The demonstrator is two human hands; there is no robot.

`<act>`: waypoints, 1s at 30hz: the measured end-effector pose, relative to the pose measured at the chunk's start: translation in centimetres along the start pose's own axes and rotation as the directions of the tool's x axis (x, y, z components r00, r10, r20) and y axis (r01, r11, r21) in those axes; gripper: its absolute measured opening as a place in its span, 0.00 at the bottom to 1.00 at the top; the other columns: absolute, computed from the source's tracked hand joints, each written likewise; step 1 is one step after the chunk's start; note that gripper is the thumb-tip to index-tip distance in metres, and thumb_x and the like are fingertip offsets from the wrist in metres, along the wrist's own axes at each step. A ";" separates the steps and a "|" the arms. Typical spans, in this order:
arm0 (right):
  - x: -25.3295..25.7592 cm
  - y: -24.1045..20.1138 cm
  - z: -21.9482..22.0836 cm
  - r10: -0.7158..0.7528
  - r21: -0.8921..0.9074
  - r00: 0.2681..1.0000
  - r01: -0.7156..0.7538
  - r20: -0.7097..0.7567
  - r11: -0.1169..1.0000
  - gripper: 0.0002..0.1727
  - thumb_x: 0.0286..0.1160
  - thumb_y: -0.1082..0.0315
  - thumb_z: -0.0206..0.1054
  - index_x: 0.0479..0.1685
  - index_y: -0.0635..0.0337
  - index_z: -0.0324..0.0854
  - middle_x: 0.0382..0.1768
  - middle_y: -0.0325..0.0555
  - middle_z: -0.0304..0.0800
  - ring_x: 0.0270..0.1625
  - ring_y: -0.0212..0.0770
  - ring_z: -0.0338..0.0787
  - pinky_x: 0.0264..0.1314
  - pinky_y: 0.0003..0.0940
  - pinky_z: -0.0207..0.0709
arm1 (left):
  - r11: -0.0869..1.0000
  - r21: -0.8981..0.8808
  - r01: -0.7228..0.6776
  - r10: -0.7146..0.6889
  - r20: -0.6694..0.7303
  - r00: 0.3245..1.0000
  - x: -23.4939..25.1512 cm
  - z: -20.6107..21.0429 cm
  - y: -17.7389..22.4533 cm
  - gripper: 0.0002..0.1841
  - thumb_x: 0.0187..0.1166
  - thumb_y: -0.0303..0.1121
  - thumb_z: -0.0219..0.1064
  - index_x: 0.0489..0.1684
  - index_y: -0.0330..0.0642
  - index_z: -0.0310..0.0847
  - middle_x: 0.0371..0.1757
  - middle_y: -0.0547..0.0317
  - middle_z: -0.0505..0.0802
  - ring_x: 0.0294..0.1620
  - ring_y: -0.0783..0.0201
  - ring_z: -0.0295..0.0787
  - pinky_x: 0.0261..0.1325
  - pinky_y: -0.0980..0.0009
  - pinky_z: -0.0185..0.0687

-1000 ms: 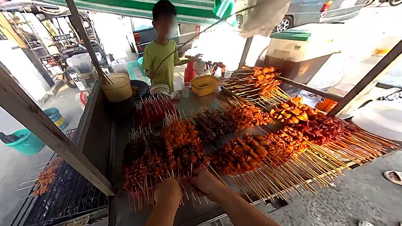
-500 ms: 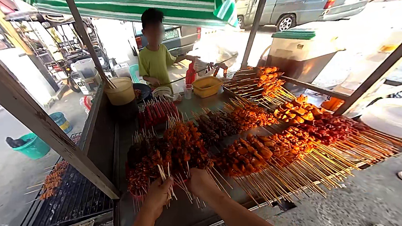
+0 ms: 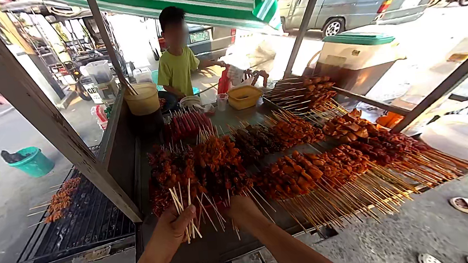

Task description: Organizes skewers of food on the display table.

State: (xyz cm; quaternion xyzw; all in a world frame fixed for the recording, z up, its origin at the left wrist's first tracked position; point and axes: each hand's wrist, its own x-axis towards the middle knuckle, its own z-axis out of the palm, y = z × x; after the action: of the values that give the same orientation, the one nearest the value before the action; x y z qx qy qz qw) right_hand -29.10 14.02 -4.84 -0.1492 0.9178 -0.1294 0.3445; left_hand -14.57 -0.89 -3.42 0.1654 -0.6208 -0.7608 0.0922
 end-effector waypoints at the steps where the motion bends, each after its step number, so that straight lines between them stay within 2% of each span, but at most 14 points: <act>1: 0.0 0.1 -0.1 -0.009 0.018 1.000 0.010 -0.024 1.000 0.22 0.88 0.61 0.60 0.66 0.73 0.79 0.67 0.68 0.83 0.72 0.60 0.84 0.75 0.56 0.74 | 1.000 0.001 -0.019 0.019 -0.005 1.000 -0.6 -0.4 0.0 0.07 0.82 0.30 0.59 0.35 0.47 0.81 0.23 0.71 0.87 0.18 0.80 0.79 0.22 0.84 0.75; 4: 0.0 -0.7 0.0 -0.009 0.032 0.998 0.011 -0.061 0.999 0.19 0.87 0.64 0.59 0.64 0.72 0.80 0.63 0.66 0.85 0.68 0.58 0.87 0.71 0.54 0.77 | 0.996 -0.018 -0.084 0.084 -0.020 0.996 -1.9 -1.2 -0.2 0.07 0.79 0.32 0.62 0.30 0.52 0.83 0.21 0.74 0.87 0.16 0.82 0.78 0.19 0.85 0.74; 7: 0.3 -1.0 -0.3 0.030 -0.005 0.999 -0.030 -0.015 1.000 0.19 0.85 0.66 0.59 0.62 0.75 0.80 0.66 0.67 0.84 0.71 0.59 0.85 0.72 0.55 0.77 | 0.989 -0.036 -0.142 0.142 0.000 0.990 -2.3 -1.9 -0.6 0.06 0.79 0.33 0.64 0.31 0.55 0.83 0.21 0.76 0.86 0.15 0.82 0.76 0.17 0.85 0.73; 10: 0.8 -0.8 -0.4 0.039 0.052 0.999 -0.038 -0.015 0.998 0.20 0.85 0.63 0.61 0.61 0.73 0.81 0.64 0.66 0.85 0.67 0.58 0.87 0.69 0.55 0.78 | 0.987 0.000 -0.162 0.162 0.026 0.986 -3.3 -2.7 -0.6 0.07 0.81 0.30 0.62 0.36 0.55 0.83 0.22 0.77 0.87 0.16 0.84 0.77 0.19 0.86 0.74; 13: 1.0 -1.6 0.5 0.062 0.115 0.998 -0.058 -0.029 0.992 0.19 0.82 0.61 0.65 0.58 0.71 0.82 0.61 0.63 0.87 0.63 0.55 0.89 0.66 0.53 0.80 | 0.986 0.002 -0.167 0.166 0.026 0.986 -4.1 -2.9 -0.9 0.08 0.82 0.28 0.60 0.36 0.55 0.82 0.22 0.78 0.87 0.17 0.84 0.77 0.20 0.86 0.74; 17: 1.2 -1.8 1.1 0.103 0.116 0.994 -0.099 -0.033 0.988 0.22 0.81 0.57 0.66 0.56 0.71 0.83 0.63 0.62 0.87 0.67 0.54 0.88 0.68 0.54 0.79 | 0.979 0.005 -0.205 0.205 0.033 0.978 -4.8 -3.3 -0.8 0.10 0.83 0.27 0.59 0.35 0.56 0.81 0.24 0.79 0.87 0.18 0.85 0.77 0.22 0.86 0.73; 20: 1.2 -1.8 1.1 0.123 0.118 0.992 -0.122 0.003 0.986 0.23 0.84 0.57 0.63 0.59 0.71 0.83 0.65 0.62 0.86 0.68 0.54 0.88 0.70 0.53 0.78 | 0.976 0.012 -0.219 0.218 0.019 0.976 -5.1 -3.6 -0.7 0.11 0.82 0.25 0.58 0.35 0.55 0.81 0.24 0.78 0.88 0.19 0.84 0.79 0.22 0.86 0.74; 22: 1.4 -1.6 1.1 0.123 0.137 0.992 -0.126 0.036 0.982 0.22 0.86 0.58 0.61 0.59 0.71 0.83 0.61 0.61 0.87 0.62 0.52 0.89 0.66 0.50 0.79 | 0.976 0.015 -0.216 0.216 0.010 0.976 -5.2 -3.7 -0.7 0.12 0.83 0.25 0.57 0.35 0.55 0.81 0.24 0.78 0.88 0.19 0.84 0.79 0.23 0.85 0.75; 25: 1.6 -0.3 1.7 0.115 0.177 0.992 -0.122 0.051 0.977 0.21 0.84 0.56 0.64 0.55 0.68 0.83 0.49 0.55 0.89 0.47 0.46 0.90 0.54 0.46 0.80 | 0.975 0.007 -0.220 0.220 0.019 0.975 -5.4 -3.9 -0.9 0.13 0.82 0.24 0.55 0.36 0.55 0.82 0.25 0.79 0.89 0.20 0.84 0.80 0.24 0.85 0.76; 27: 1.5 0.3 1.6 0.102 0.172 0.993 -0.112 0.066 0.979 0.22 0.86 0.54 0.62 0.58 0.67 0.81 0.48 0.54 0.89 0.44 0.44 0.90 0.52 0.42 0.81 | 0.974 -0.008 -0.225 0.226 0.033 0.974 -5.5 -4.1 -0.8 0.13 0.83 0.23 0.55 0.37 0.55 0.82 0.26 0.79 0.89 0.21 0.83 0.80 0.24 0.84 0.77; 30: 1.2 1.0 1.0 0.091 0.169 0.995 -0.095 0.036 0.981 0.22 0.90 0.55 0.59 0.62 0.67 0.82 0.50 0.55 0.89 0.45 0.45 0.90 0.55 0.43 0.81 | 0.973 -0.011 -0.229 0.229 0.033 0.973 -5.6 -4.0 -0.9 0.14 0.82 0.23 0.55 0.37 0.56 0.82 0.26 0.79 0.89 0.21 0.84 0.81 0.24 0.84 0.77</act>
State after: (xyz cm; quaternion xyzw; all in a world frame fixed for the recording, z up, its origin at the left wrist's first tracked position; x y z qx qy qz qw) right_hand -29.44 14.33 -6.59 -0.0779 0.9044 -0.1892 0.3745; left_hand -7.83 -2.45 -4.18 0.0792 -0.6345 -0.7500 0.1692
